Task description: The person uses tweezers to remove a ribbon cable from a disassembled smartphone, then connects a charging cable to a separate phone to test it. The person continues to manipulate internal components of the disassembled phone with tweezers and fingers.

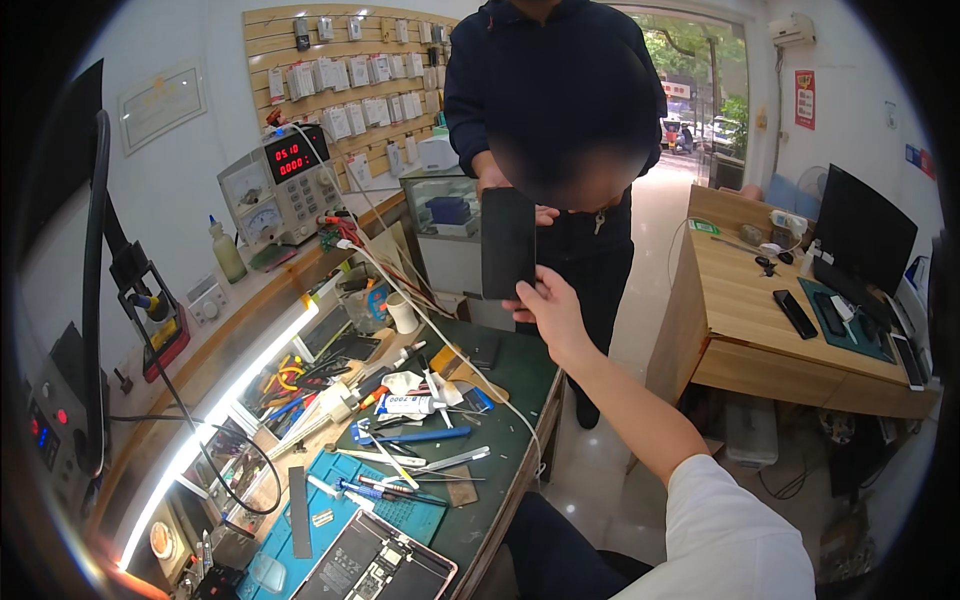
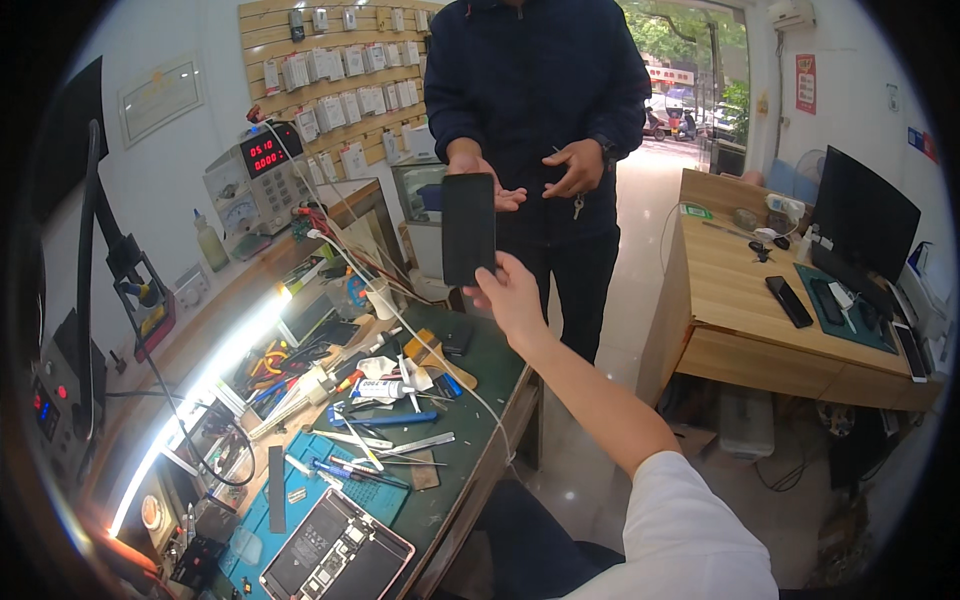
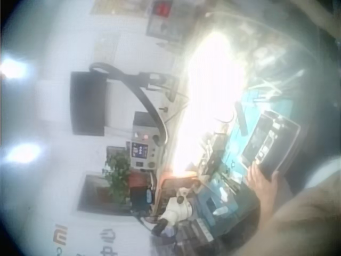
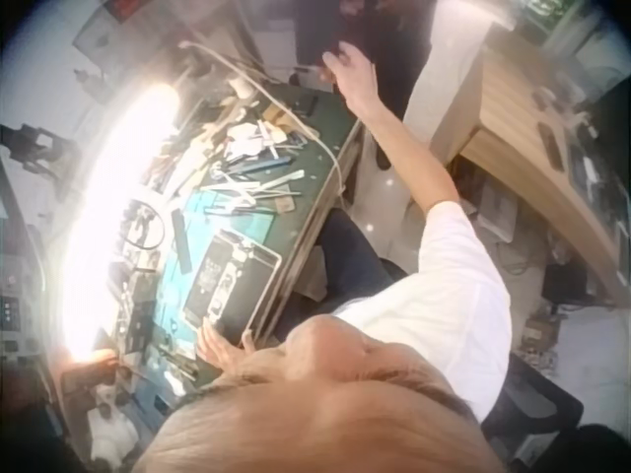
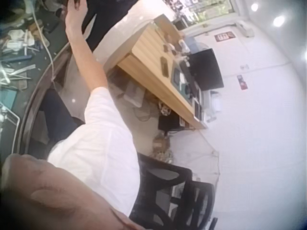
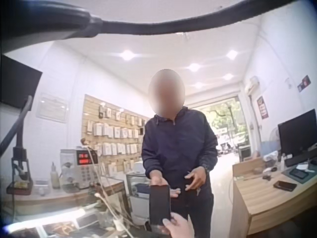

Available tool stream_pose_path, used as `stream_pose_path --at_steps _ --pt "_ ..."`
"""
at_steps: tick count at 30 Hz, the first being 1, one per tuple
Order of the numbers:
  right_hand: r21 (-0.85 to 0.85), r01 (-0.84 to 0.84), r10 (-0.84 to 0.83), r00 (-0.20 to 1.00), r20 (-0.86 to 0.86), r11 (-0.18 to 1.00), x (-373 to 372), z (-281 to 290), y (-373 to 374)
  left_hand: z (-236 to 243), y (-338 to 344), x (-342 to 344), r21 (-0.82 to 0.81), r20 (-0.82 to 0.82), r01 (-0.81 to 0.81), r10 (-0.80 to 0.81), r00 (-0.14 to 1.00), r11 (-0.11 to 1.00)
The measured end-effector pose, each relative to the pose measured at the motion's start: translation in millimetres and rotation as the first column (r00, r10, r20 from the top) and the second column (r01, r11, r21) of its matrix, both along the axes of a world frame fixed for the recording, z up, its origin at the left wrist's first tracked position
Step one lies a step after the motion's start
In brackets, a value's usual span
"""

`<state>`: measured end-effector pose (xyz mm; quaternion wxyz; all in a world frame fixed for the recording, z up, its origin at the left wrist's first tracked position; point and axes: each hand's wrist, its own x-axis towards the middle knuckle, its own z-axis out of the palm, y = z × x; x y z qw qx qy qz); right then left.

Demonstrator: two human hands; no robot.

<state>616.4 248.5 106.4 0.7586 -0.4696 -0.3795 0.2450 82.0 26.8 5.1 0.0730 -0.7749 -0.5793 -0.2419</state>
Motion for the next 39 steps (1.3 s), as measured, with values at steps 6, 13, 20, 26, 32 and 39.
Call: stream_pose_path --at_steps 6,13,20,26,32,39 --pt "0.134 0.174 -0.218 0.843 0.492 0.976 -39.9 -19.8 -26.7 15.6 -5.5 9.3 0.043 0.118 -0.036 0.03 0.993 0.998" --pt "0.692 -0.194 -0.666 0.191 0.722 0.695 -79.8 -6.9 -22.6 12.3 7.1 -7.3 0.184 0.294 0.035 -0.089 0.952 0.982" --pt "0.663 -0.44 -0.54 0.385 0.748 0.605 -164.1 -12.7 8.4 62.2 83.0 22.5 -0.116 0.974 0.465 0.008 0.228 0.877" --pt "0.612 -0.559 -0.428 0.438 0.791 0.559 -224.2 -14.3 23.5 60.5 116.1 33.6 -0.058 0.937 0.781 0.305 -0.173 0.622" --pt "0.202 -0.517 0.312 0.737 0.599 0.832 -269.5 -48.1 24.2 37.6 116.4 20.3 -0.092 0.961 0.663 0.241 -0.137 0.743" --pt "-0.106 -0.878 0.883 0.469 0.001 0.467 -270.5 -68.2 18.8 32.0 118.1 28.0 -0.159 0.965 0.533 0.244 -0.092 0.831"
